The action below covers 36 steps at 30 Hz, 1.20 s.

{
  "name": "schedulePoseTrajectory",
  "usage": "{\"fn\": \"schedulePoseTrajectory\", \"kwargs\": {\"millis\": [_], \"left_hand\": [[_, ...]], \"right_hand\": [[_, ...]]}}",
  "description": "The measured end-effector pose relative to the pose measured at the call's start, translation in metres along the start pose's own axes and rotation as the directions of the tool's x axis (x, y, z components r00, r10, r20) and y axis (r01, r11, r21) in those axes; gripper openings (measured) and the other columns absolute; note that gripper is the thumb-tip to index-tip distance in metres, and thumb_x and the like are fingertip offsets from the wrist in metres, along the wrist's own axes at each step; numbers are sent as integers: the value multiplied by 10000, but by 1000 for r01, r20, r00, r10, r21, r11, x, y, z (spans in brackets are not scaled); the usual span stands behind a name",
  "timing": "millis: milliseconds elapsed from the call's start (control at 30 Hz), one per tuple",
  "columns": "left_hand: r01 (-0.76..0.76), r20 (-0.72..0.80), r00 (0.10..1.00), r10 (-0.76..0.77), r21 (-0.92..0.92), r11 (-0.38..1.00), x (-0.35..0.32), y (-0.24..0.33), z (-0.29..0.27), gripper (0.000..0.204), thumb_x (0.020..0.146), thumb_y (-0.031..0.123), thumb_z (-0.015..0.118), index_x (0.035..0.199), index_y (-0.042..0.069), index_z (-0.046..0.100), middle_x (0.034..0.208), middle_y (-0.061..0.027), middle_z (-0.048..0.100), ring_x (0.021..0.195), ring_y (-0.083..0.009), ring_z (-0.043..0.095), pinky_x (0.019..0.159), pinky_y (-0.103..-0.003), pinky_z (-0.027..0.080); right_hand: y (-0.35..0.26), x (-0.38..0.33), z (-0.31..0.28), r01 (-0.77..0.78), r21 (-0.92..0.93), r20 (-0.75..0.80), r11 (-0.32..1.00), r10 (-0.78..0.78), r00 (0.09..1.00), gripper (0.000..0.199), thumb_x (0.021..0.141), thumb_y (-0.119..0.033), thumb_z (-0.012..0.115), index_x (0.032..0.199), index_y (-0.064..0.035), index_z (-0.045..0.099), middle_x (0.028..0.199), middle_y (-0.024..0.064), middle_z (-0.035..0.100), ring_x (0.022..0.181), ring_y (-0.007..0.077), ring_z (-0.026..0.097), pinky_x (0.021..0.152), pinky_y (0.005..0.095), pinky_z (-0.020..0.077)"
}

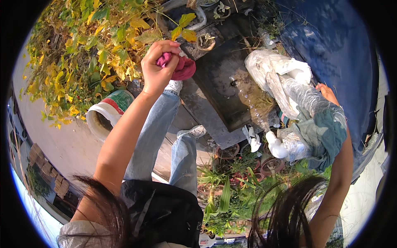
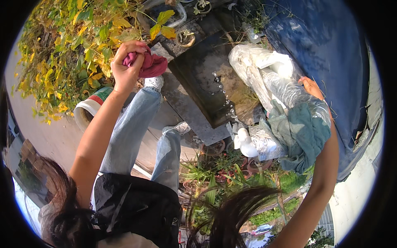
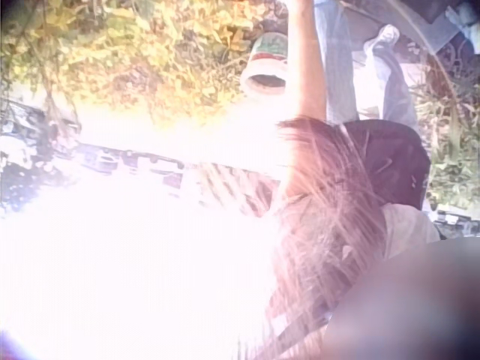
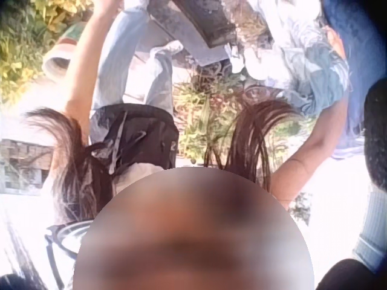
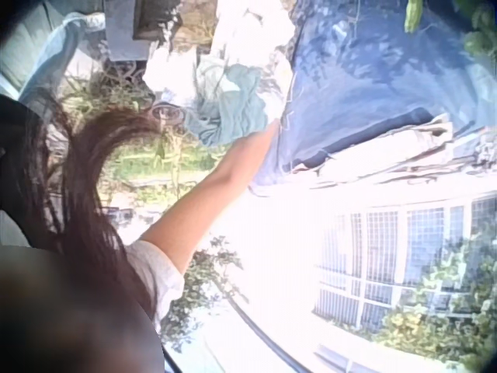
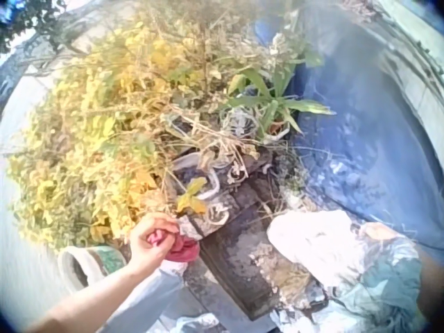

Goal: The person picks up two cloths from a cluttered table in a warehouse, walks outside to a water trough, and repeatedly wets, wrings, and rinses the cloths. They then return inside and place the cloths on the table.

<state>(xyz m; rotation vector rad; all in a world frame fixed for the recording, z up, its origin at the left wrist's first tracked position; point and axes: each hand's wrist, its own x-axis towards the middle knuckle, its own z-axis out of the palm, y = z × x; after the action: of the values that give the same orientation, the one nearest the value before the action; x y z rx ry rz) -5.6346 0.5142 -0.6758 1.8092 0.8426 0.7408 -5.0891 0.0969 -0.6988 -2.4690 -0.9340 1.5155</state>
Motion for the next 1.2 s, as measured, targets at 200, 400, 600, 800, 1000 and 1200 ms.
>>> {"fn": "schedulePoseTrajectory", "kwargs": {"millis": [200,400,600,800,1000,1200], "left_hand": [[98,-52,993,-106,-136,986,-7,17,-18,128,826,-81,648,908,9,690,1067,-86,714,1021,-177,658,942,-299,496],[257,-119,911,-395,-586,768,-50,34,-52,120,892,-84,621,944,8,677,1089,-129,719,1028,-190,665,953,-307,517],[369,42,572,-819,-905,211,-128,-15,-94,163,981,205,627,1085,82,650,1244,-133,661,1217,-316,592,1088,-534,461],[324,232,603,-764,-945,-31,-151,-68,-133,298,962,196,630,1205,26,653,1240,-129,682,1215,-309,604,1130,-542,416],[276,83,480,-873,-959,60,-137,-84,-154,297,944,158,642,1205,20,670,1255,-129,691,1244,-291,602,1165,-539,371],[302,159,544,-824,-953,15,-124,-79,-153,670,989,195,555,1561,-6,268,1615,-207,306,1502,-332,294,1242,-505,231]], "right_hand": [[-49,-37,30,-100,349,-233,932,190,954,474,1079,-460,436,1185,-49,648,1153,48,621,1063,160,560,993,277,410],[-43,-117,121,245,689,-649,682,430,628,372,1061,-325,471,1288,-58,596,1060,32,608,955,123,558,854,258,443],[-14,-169,351,266,849,-526,456,689,498,371,1043,-190,507,1391,-66,545,967,16,595,847,87,556,714,239,475],[-180,-49,583,240,319,-340,917,-126,932,639,1005,-23,484,1594,-192,302,1121,165,579,998,347,626,857,382,536],[-326,132,602,97,41,-229,994,-85,970,946,880,-26,618,1621,-349,127,1098,188,605,1024,355,655,838,466,571],[-341,154,629,121,-79,-268,989,-138,953,909,885,-57,584,1619,-359,140,1060,133,657,967,354,664,817,494,547]]}}
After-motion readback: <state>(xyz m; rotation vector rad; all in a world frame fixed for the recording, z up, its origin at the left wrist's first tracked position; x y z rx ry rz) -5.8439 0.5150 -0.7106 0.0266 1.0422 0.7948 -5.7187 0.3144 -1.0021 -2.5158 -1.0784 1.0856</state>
